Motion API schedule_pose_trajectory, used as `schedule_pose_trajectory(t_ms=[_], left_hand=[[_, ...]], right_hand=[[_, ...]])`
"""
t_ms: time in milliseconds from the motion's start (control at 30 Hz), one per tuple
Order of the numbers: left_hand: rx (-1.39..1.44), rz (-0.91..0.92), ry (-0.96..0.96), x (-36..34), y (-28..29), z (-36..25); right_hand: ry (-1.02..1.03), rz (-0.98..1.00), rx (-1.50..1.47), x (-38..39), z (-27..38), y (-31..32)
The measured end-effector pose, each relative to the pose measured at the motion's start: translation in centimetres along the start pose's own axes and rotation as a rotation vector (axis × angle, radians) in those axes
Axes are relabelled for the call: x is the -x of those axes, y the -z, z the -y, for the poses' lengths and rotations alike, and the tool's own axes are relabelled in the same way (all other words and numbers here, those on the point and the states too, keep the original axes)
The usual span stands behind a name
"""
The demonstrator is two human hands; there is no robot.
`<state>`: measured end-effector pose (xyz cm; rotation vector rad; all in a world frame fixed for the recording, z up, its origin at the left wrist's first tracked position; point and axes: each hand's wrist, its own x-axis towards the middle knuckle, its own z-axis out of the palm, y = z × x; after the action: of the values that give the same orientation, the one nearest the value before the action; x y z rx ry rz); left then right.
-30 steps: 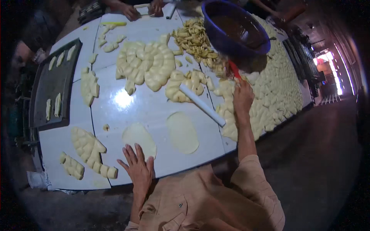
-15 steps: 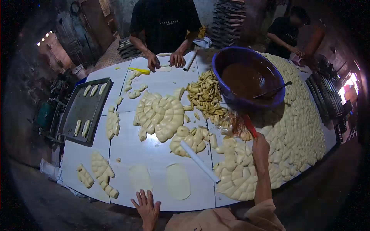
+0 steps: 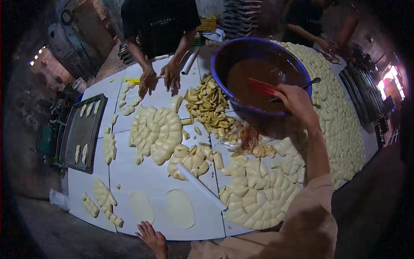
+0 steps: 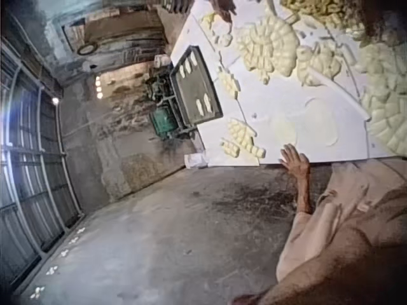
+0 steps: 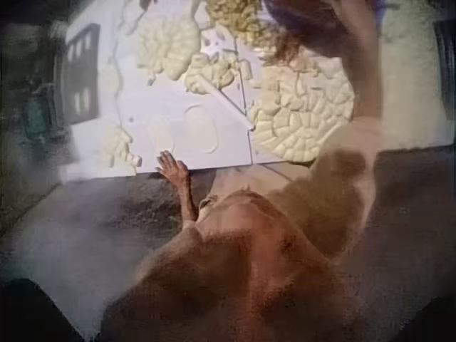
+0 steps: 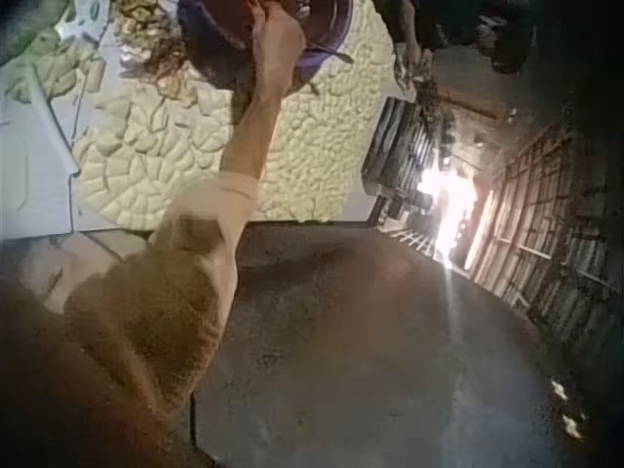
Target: The person rolls out pieces of dough using a small rolling pin, spreads a dark filling onto them using a spatula, and then rolls them into cylindrical shapes, placing the finished pieces onto a baking tray.
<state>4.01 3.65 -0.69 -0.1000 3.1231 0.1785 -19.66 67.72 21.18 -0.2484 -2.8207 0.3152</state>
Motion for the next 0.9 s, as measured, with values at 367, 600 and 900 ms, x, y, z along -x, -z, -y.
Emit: schedule_pose_trajectory(t_ms=[367, 600, 900], left_hand=[[-0.046, 0.031, 0.038, 0.9, -0.1, 1.1], [-0.103, -0.009, 0.011, 1.1, -1.5, 3.1], [-0.036, 0.019, 0.061, 0.9, -0.2, 0.1]], right_hand=[[0.357, 0.410, 0.040, -6.4, -3.2, -8.3], [0.083, 0.642, -0.362, -6.8, -5.4, -6.6], [-0.097, 0.718, -0.509, -5.9, -7.3, -5.3]])
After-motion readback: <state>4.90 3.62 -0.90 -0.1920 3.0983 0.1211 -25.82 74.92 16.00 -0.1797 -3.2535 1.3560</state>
